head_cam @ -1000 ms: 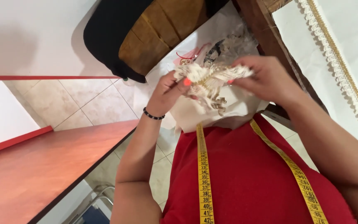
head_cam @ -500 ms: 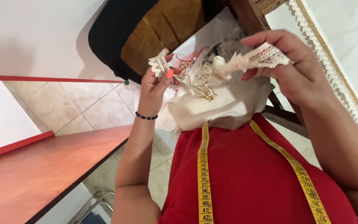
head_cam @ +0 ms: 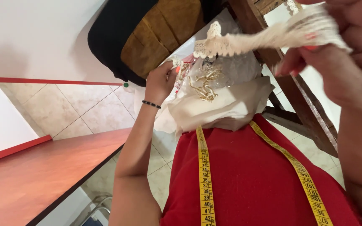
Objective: The person is measuring and aligning decorative lace trim onto a piece of white fabric, referring to a set of written instructions.
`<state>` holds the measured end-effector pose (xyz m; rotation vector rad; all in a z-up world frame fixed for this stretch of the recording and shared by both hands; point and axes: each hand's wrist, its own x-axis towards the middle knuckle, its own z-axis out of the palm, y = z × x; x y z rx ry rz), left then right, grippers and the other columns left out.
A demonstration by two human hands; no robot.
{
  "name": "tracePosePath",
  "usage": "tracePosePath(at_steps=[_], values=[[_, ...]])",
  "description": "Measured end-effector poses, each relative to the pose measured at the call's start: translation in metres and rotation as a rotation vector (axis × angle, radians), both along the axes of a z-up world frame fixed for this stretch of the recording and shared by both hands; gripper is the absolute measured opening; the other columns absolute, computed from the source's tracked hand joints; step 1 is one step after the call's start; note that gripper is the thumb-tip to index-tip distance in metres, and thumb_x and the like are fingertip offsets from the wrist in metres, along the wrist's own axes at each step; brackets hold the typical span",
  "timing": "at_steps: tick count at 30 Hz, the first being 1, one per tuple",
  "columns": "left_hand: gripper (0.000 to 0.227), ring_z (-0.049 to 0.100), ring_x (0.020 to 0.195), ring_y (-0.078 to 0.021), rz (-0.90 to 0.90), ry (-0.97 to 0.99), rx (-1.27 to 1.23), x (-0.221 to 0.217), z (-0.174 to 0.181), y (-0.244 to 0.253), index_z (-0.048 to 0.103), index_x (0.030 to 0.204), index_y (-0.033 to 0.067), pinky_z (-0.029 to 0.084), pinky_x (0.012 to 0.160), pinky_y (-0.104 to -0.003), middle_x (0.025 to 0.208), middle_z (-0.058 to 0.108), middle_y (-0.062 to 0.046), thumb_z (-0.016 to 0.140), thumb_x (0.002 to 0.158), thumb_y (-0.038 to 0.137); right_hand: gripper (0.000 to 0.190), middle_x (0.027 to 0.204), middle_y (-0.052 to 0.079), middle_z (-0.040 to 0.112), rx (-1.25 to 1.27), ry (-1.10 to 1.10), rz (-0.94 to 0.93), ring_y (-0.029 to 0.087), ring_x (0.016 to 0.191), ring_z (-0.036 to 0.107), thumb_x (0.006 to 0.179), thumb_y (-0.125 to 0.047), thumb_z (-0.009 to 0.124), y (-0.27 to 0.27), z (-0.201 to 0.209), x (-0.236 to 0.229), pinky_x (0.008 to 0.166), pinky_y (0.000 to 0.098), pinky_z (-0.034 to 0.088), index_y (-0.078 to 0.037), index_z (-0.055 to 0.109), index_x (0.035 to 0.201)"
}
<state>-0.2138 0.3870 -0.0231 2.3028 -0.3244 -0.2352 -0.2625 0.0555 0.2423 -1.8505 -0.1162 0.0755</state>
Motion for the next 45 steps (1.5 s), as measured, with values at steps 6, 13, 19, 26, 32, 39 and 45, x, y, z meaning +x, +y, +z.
tracePosePath(at_steps=[6, 13, 19, 26, 32, 39, 45], values=[[0.037, 0.037, 0.064, -0.0099, 0.028, 0.123, -0.137, 0.013, 0.014, -0.007, 0.038, 0.077, 0.0171, 0.028, 0.060, -0.030, 0.069, 0.040, 0.007, 0.056, 0.106, 0.031, 0.017, 0.097, 0.019, 0.065, -0.220, -0.187, 0.086, 0.014, 0.066, 0.049, 0.113, 0.014, 0.065, 0.022, 0.025, -0.006, 0.058, 0.0236, 0.034, 0.018, 0.061, 0.129], [0.030, 0.048, 0.090, -0.0080, -0.085, 0.387, -0.843, 0.003, 0.031, -0.007, 0.040, 0.130, 0.0211, 0.047, 0.083, -0.025, 0.102, 0.051, 0.002, 0.059, 0.108, 0.012, 0.020, 0.116, 0.011, 0.068, -0.794, -0.316, 0.137, 0.021, 0.080, 0.063, 0.105, 0.000, 0.074, 0.003, 0.024, -0.006, 0.067, 0.0356, 0.049, -0.003, 0.069, 0.124], [0.046, 0.071, 0.097, -0.0154, -0.084, 0.220, -0.637, 0.003, 0.094, -0.035, 0.052, 0.145, 0.0099, 0.061, 0.087, -0.032, 0.114, 0.072, -0.006, 0.062, 0.104, 0.028, 0.016, 0.078, -0.007, 0.072, -1.100, -0.142, 0.249, 0.018, 0.063, 0.065, 0.098, -0.031, 0.070, -0.009, 0.032, 0.008, 0.063, 0.0395, 0.048, -0.027, 0.076, 0.111], [0.067, 0.062, 0.142, -0.0279, -0.547, -0.173, -0.496, -0.014, 0.169, -0.114, 0.041, 0.155, 0.0173, 0.004, 0.136, -0.068, 0.154, 0.058, -0.003, 0.076, 0.100, 0.036, 0.024, 0.086, 0.004, 0.078, -1.028, -0.155, 0.250, 0.031, 0.070, 0.073, 0.092, -0.027, 0.067, -0.004, 0.038, 0.015, 0.067, 0.0484, 0.055, -0.019, 0.068, 0.115], [0.032, 0.066, 0.065, -0.0053, -0.660, 0.097, -0.349, 0.008, 0.172, -0.106, 0.074, 0.110, 0.0175, 0.048, 0.064, -0.022, 0.068, 0.070, 0.007, 0.066, 0.096, 0.045, 0.014, 0.101, 0.011, 0.073, -0.472, 0.166, -0.055, 0.019, 0.096, 0.067, 0.102, -0.007, 0.074, -0.102, 0.051, -0.001, 0.086, 0.0290, 0.056, 0.000, 0.075, 0.114], [0.016, 0.048, 0.068, -0.0004, -0.640, 0.338, -0.436, 0.026, 0.152, -0.092, 0.066, 0.091, 0.0114, 0.039, 0.060, -0.020, 0.077, 0.057, 0.008, 0.072, 0.097, 0.025, 0.020, 0.097, 0.009, 0.068, -0.478, 0.236, -0.393, 0.017, 0.087, 0.062, 0.112, -0.017, 0.077, -0.263, -0.041, -0.105, 0.084, 0.0249, 0.049, -0.008, 0.073, 0.129], [0.017, 0.054, 0.070, -0.0048, -0.705, 0.410, -0.200, 0.047, 0.141, -0.122, 0.073, 0.088, 0.0141, 0.048, 0.066, -0.021, 0.082, 0.066, 0.006, 0.086, 0.084, 0.025, 0.024, 0.098, 0.021, 0.067, -0.440, 0.103, -0.507, 0.022, 0.077, 0.061, 0.113, -0.008, 0.076, -0.292, -0.103, -0.210, 0.072, 0.0287, 0.053, 0.011, 0.070, 0.128]])
